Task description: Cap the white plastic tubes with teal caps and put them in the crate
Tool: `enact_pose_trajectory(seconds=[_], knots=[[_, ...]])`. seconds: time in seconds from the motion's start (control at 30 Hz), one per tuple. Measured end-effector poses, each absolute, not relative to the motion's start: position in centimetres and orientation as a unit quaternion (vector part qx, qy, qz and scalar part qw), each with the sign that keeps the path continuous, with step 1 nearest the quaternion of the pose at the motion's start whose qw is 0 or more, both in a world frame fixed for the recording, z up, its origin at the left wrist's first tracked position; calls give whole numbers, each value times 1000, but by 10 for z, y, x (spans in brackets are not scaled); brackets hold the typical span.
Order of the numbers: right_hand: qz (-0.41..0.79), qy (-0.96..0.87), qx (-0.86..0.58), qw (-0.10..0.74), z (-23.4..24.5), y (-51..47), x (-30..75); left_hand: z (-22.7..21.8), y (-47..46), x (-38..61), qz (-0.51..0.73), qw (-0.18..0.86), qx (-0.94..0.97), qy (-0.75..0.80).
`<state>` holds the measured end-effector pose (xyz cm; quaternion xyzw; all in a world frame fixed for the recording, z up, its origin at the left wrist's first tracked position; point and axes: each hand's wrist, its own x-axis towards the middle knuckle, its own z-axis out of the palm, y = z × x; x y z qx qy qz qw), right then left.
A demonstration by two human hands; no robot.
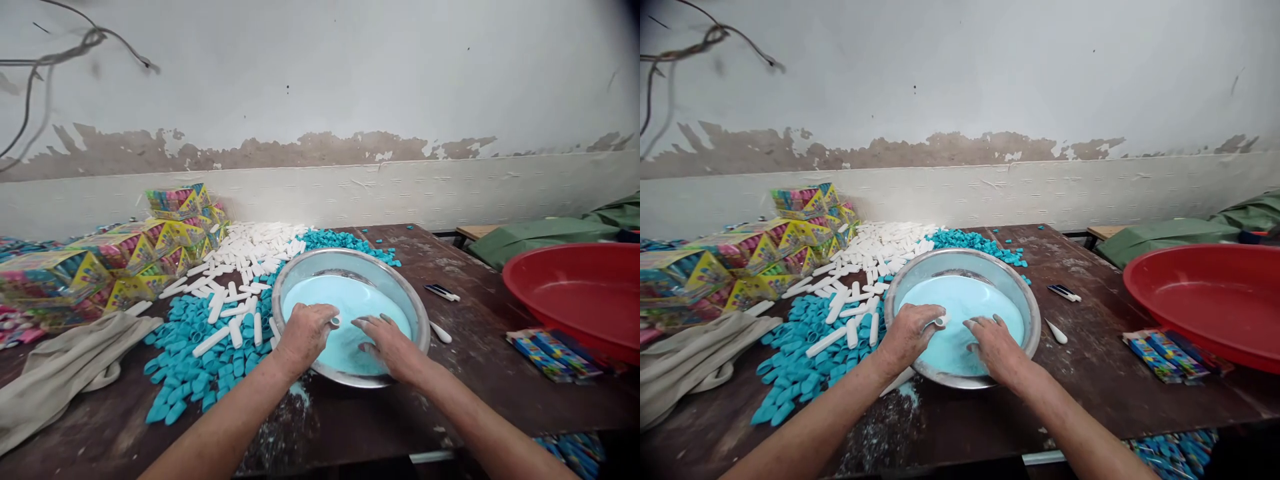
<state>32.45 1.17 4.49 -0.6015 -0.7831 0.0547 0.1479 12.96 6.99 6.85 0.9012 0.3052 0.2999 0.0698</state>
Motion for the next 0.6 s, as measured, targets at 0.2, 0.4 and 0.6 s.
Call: enact_pose_trajectory(seconds=[0.2,0.4,0.6], knots=[[19,-665,-665,338,67,0,358,85,49,88,387,165,845,331],[77,-804,-478,345,67,-38,289,69,18,-10,464,420,638,448],[280,-835,-398,257,12,-29,193,13,-16,-53,492,523,502,482]])
